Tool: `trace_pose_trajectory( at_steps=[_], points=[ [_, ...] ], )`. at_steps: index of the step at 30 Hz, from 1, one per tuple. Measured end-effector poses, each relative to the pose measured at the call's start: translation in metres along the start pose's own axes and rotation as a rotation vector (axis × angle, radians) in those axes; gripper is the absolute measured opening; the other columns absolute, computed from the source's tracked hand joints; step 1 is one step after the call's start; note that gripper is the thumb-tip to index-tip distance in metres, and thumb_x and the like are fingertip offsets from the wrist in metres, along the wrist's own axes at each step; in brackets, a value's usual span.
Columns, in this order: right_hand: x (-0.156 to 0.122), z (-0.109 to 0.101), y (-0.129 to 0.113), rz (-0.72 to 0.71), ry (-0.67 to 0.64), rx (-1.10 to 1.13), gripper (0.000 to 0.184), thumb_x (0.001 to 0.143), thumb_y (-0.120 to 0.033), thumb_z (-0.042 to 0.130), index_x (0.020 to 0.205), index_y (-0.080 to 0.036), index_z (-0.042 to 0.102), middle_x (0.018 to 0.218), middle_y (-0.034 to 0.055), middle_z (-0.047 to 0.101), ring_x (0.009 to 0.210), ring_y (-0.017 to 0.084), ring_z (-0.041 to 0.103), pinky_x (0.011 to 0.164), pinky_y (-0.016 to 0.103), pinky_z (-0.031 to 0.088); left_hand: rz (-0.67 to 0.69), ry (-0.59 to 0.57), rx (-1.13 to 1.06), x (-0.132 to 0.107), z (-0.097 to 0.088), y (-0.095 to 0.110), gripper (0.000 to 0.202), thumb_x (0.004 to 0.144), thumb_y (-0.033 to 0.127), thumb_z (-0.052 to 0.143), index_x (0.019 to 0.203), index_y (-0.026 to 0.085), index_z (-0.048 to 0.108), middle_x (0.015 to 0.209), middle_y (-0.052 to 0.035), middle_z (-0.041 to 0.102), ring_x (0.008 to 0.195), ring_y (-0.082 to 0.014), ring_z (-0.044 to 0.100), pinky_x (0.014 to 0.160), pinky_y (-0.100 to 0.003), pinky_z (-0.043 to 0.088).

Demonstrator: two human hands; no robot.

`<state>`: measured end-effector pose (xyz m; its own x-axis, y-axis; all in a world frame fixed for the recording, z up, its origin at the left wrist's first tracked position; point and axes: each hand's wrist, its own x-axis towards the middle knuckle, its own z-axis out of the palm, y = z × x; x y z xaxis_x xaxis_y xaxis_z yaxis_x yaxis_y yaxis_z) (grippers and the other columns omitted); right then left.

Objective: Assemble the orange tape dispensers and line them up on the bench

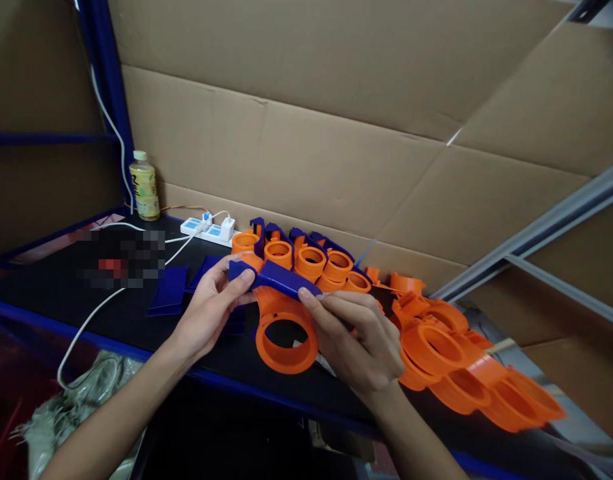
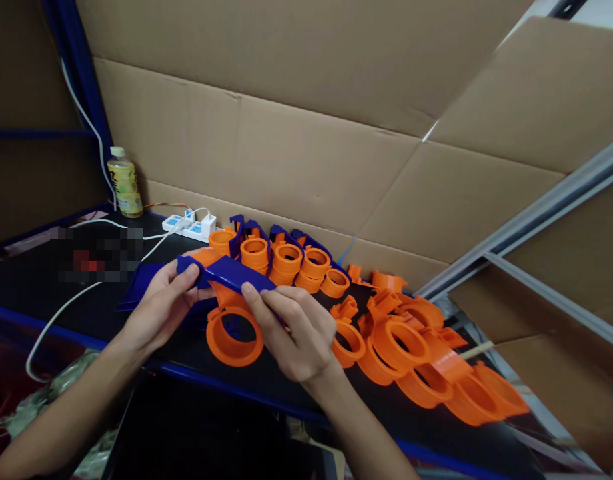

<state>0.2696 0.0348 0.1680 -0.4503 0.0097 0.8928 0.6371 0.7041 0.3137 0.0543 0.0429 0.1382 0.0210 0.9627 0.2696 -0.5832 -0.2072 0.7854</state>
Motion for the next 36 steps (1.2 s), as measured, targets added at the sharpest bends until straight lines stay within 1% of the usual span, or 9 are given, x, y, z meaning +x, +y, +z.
trace_pose_trajectory(
  at_steps=[4, 7, 10, 13, 16, 20, 24, 32, 36],
  points=[
    [0.004, -0.004, -0.001, -0.012, -0.053, 0.038, 0.054, 0.086, -0.002, 0.072, 0.134, -0.026, 0.066, 0.092, 0.0033, 0.072, 0.083, 0.018, 0.069, 0.069, 0.031, 0.060, 0.004, -0.004, 0.014, -0.002, 0.000, -0.001, 0.040, 0.082, 0.036, 0.080, 0.116, 0.020, 0.066, 0.116, -0.0089, 0.072, 0.104, -0.0249, 0.070, 0.087, -0.037, 0.059],
    [0.010, -0.013, -0.002, 0.005, -0.145, 0.169, 0.043, 0.084, -0.003, 0.072, 0.123, -0.023, 0.070, 0.100, 0.0053, 0.071, 0.091, 0.019, 0.069, 0.077, 0.033, 0.061, 0.065, -0.025, 0.079, -0.004, -0.002, 0.002, 0.052, 0.074, 0.028, 0.086, 0.121, 0.023, 0.064, 0.116, -0.0066, 0.070, 0.102, -0.0219, 0.068, 0.088, -0.031, 0.056],
    [0.018, -0.022, -0.002, 0.128, -0.340, 0.413, 0.032, 0.086, -0.025, 0.076, 0.118, -0.023, 0.070, 0.120, 0.0089, 0.068, 0.111, 0.024, 0.065, 0.094, 0.042, 0.057, 0.173, -0.076, 0.184, -0.008, -0.006, 0.008, 0.059, 0.069, 0.025, 0.089, 0.123, 0.025, 0.064, 0.118, -0.0063, 0.067, 0.103, -0.0226, 0.065, 0.089, -0.029, 0.053],
    [0.023, -0.025, -0.004, 0.359, -0.440, 0.610, 0.048, 0.090, -0.042, 0.071, 0.133, -0.023, 0.062, 0.132, 0.0119, 0.063, 0.121, 0.026, 0.061, 0.099, 0.044, 0.055, 0.290, -0.160, 0.279, -0.014, -0.008, 0.014, 0.071, 0.060, 0.030, 0.094, 0.124, 0.025, 0.064, 0.119, -0.0081, 0.065, 0.107, -0.0283, 0.062, 0.097, -0.036, 0.050],
    [0.025, -0.020, -0.009, 0.582, -0.369, 0.738, 0.033, 0.093, -0.031, 0.069, 0.125, -0.023, 0.066, 0.114, 0.0080, 0.070, 0.104, 0.022, 0.067, 0.090, 0.037, 0.057, 0.359, -0.276, 0.343, -0.022, -0.003, 0.016, 0.076, 0.053, 0.023, 0.097, 0.121, 0.026, 0.063, 0.117, -0.0089, 0.064, 0.109, -0.0323, 0.062, 0.101, -0.046, 0.049],
    [0.025, -0.013, -0.013, 0.704, -0.289, 0.885, 0.010, 0.089, -0.027, 0.074, 0.097, -0.022, 0.074, 0.092, 0.0042, 0.071, 0.086, 0.019, 0.067, 0.080, 0.034, 0.057, 0.439, -0.355, 0.319, -0.029, 0.006, 0.017, 0.081, 0.048, 0.012, 0.097, 0.120, 0.028, 0.063, 0.114, -0.0086, 0.064, 0.108, -0.0337, 0.063, 0.100, -0.052, 0.051],
    [0.023, -0.013, -0.012, 0.749, -0.270, 1.016, 0.009, 0.086, -0.029, 0.077, 0.089, -0.022, 0.074, 0.086, 0.0032, 0.068, 0.081, 0.018, 0.065, 0.074, 0.033, 0.055, 0.474, -0.383, 0.305, -0.031, 0.008, 0.017, 0.083, 0.046, 0.010, 0.096, 0.120, 0.028, 0.065, 0.113, -0.0092, 0.066, 0.107, -0.0339, 0.063, 0.100, -0.055, 0.051],
    [0.018, -0.009, -0.010, 0.806, -0.280, 1.094, 0.018, 0.083, -0.034, 0.080, 0.078, -0.020, 0.071, 0.076, 0.0012, 0.063, 0.076, 0.016, 0.062, 0.068, 0.030, 0.055, 0.517, -0.440, 0.389, -0.030, 0.003, 0.019, 0.084, 0.044, 0.012, 0.098, 0.121, 0.029, 0.068, 0.110, -0.0094, 0.069, 0.103, -0.0337, 0.064, 0.103, -0.058, 0.050],
    [0.018, -0.012, -0.012, 0.747, -0.301, 0.976, 0.010, 0.088, -0.030, 0.076, 0.085, -0.021, 0.072, 0.082, 0.0023, 0.067, 0.079, 0.017, 0.065, 0.072, 0.032, 0.057, 0.499, -0.452, 0.420, -0.030, 0.004, 0.019, 0.084, 0.048, 0.012, 0.097, 0.123, 0.029, 0.065, 0.116, -0.0092, 0.067, 0.108, -0.0327, 0.064, 0.104, -0.054, 0.049]
  ],
)
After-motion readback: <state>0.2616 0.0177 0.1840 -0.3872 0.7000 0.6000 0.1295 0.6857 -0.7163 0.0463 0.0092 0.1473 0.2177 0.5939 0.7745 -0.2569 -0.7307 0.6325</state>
